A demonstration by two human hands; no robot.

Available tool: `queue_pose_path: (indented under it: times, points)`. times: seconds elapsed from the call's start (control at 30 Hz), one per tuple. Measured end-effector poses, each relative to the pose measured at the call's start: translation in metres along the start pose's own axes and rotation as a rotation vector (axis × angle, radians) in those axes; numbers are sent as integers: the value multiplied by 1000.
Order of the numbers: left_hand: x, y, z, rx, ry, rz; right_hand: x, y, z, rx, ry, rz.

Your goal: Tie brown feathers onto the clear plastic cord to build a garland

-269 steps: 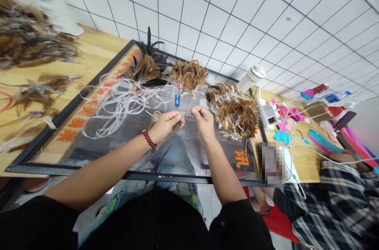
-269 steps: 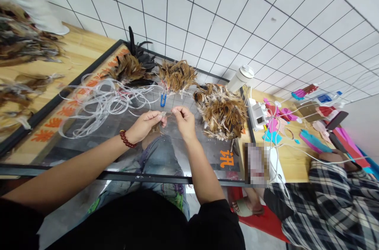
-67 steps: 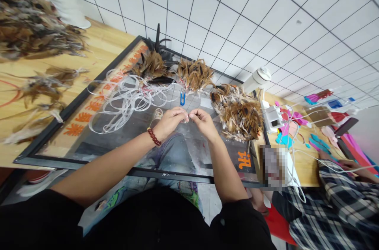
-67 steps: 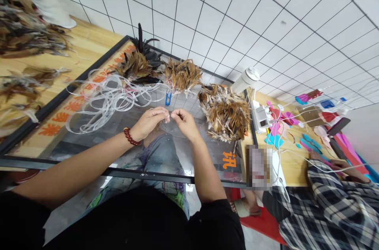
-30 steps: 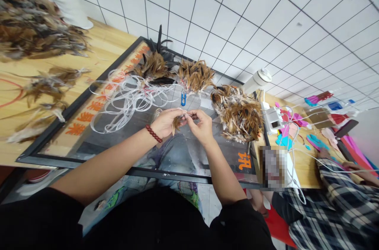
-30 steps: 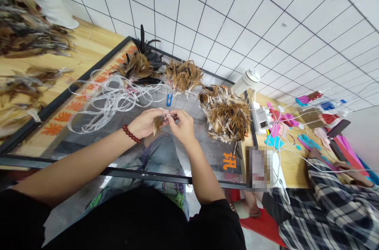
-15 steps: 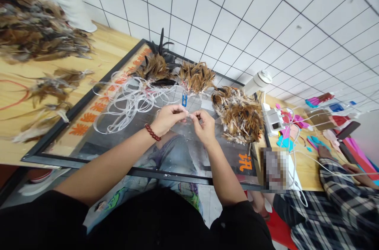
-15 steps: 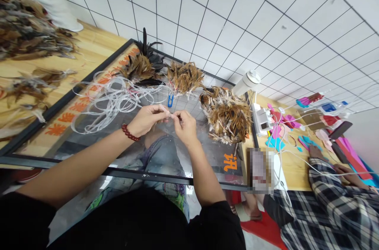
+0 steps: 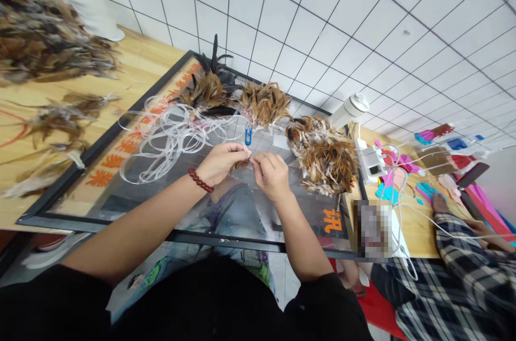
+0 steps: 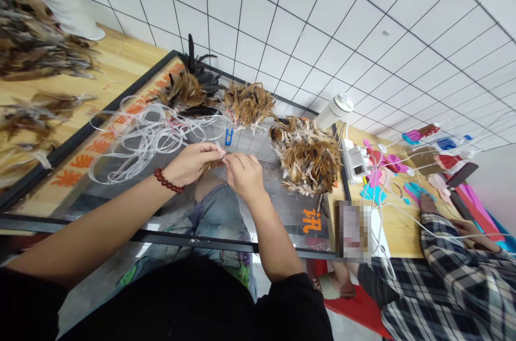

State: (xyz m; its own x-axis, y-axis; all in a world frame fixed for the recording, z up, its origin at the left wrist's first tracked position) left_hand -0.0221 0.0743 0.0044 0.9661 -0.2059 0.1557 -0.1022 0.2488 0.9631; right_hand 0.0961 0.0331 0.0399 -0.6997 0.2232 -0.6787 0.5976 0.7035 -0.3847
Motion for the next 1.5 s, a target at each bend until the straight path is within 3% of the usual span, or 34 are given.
queue_pose_path:
  times: [0.13,0.27,0.5,0.63,0.83,1.07,1.2,1.37,1.5]
  points:
    - [-9,14,6,265,184,-159,1,-7,-1,-19,36,-108]
    - [-7,22,16,469,293,-268,-1,-4,-4,204,141,-412]
    - [0,23,19,450,212,-218,17,26,6,677,357,-1038]
    - [2,20,19,389,170,-152,30,35,8,754,326,-1197]
    - [4,13,13,316,110,-53,20,31,4,660,317,-1193]
    - [8,1,7,157,-6,143,17,32,1,603,155,-1063]
    - [9,5,8,167,-41,135,19,31,3,583,107,-1011]
    - [6,7,7,231,1,64,16,29,4,591,168,-808]
    - [7,6,6,236,-35,94,18,28,3,624,189,-914]
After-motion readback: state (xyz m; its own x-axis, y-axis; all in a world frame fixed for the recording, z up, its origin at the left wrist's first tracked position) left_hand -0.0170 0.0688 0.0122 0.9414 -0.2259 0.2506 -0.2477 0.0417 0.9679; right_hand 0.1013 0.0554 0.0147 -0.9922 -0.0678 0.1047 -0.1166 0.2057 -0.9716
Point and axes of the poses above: each hand's wrist, its own z-axis away from the middle knuckle, its own x-axis out of the palm, y = z × x, the point moved 6 cm from there along -z, towards the middle knuckle, and after that the axes turned 12 degrees about -z, right-handed, at the moved point
